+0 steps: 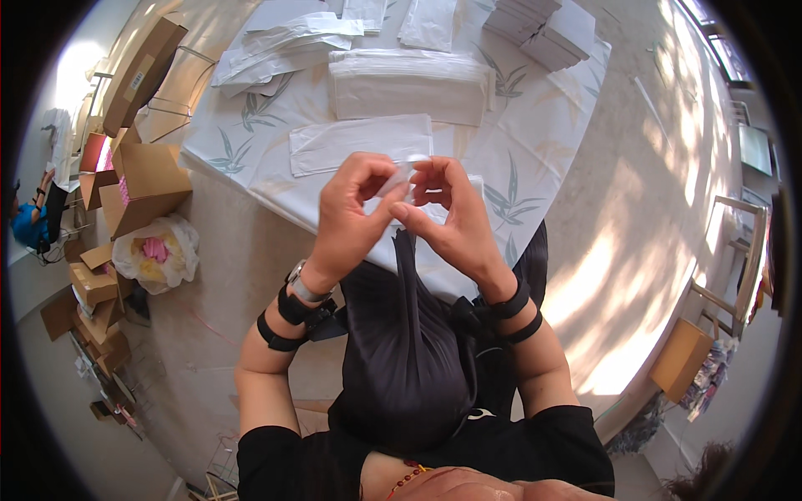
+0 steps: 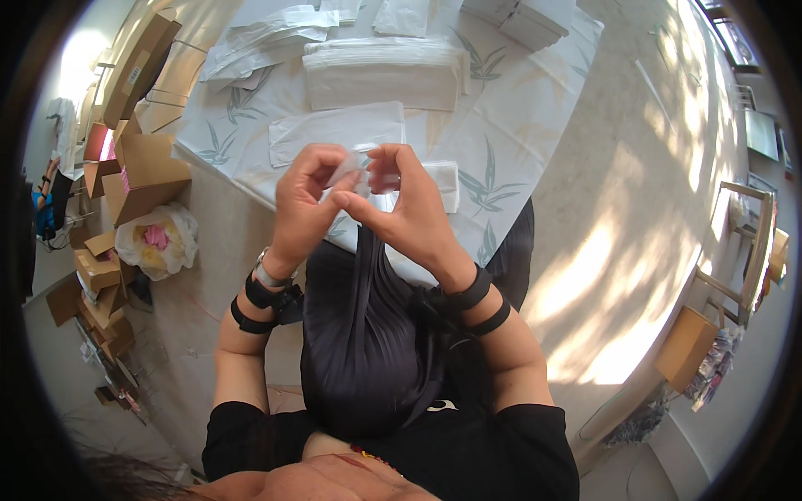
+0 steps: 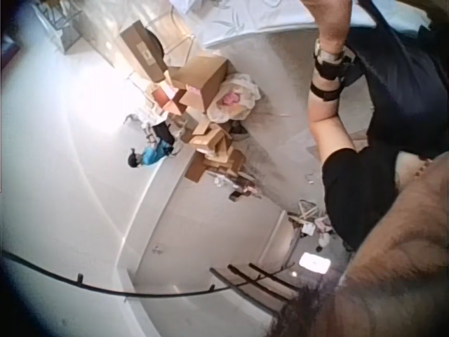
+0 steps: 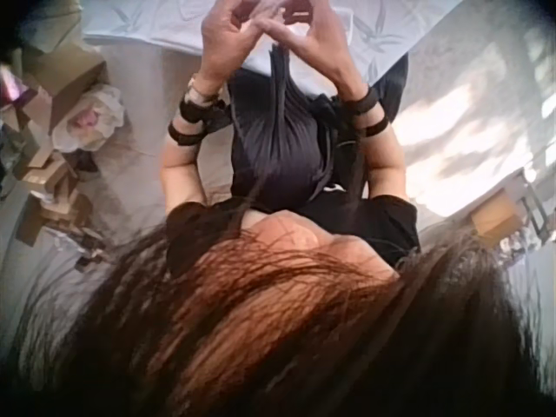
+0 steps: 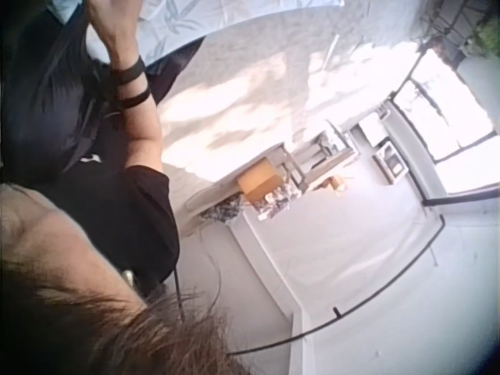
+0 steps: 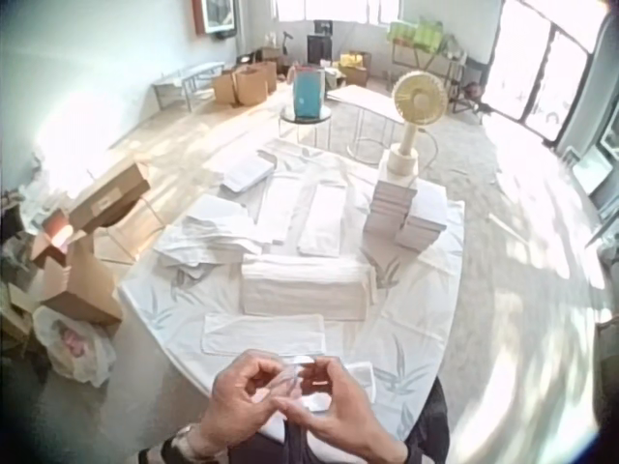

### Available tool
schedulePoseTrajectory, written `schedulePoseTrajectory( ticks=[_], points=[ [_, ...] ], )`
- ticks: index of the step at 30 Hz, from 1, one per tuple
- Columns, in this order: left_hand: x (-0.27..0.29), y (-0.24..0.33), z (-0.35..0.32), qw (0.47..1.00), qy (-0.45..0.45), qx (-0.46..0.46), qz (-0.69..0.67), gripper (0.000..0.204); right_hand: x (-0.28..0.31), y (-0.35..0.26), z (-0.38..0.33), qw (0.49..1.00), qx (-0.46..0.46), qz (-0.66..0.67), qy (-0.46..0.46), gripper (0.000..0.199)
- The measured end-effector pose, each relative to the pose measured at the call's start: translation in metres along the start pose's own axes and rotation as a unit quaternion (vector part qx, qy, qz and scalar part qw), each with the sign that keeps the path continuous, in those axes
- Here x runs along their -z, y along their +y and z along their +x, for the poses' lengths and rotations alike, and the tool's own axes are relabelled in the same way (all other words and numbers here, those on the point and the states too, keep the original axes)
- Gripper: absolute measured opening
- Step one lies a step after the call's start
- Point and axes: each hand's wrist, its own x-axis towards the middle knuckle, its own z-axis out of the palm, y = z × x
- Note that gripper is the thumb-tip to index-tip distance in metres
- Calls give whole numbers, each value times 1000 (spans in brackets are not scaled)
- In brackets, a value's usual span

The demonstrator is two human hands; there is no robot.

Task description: Folding white paper or fabric strips into small rectangles on a table.

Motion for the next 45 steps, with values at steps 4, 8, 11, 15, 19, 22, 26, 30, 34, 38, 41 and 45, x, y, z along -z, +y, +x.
schedulePoseTrajectory(
  ticks=[4,8,11,15,19,22,26,30,34,38,41,45],
  points=[
    [-14,7,10,992,-112,4,-62,67,8,5,9,996,-2,-24,81,34],
    [11,-9,-5,984,-41,-67,162,107,25,7,4,991,-12,-19,135,19],
    [21,-51,-30,945,21,-100,311,109,35,3,-1,989,-1,-7,144,18],
    [19,-96,-57,926,18,-107,362,102,56,-2,-14,985,-19,-17,172,20],
    [11,-118,-61,911,9,-134,390,84,81,2,-27,978,-28,-21,207,20],
    [2,-126,-54,913,9,-147,381,66,100,15,-36,974,-41,-19,224,21],
    [-1,-132,-53,904,-11,-159,397,47,115,29,-44,972,-38,-4,232,22],
    [-2,-131,-51,895,-18,-182,407,43,124,40,-49,972,-47,-15,229,22],
    [-7,-123,-48,902,-12,-181,391,51,123,39,-50,973,-52,-15,224,22],
    [-11,-115,-44,897,-26,-173,406,61,117,31,-48,975,-48,20,216,21],
    [-12,-116,-44,899,-27,-166,403,61,106,20,-44,976,-44,40,209,21],
    [-11,-117,-45,892,-31,-166,420,62,87,5,-37,977,-43,78,192,23]
  ],
)
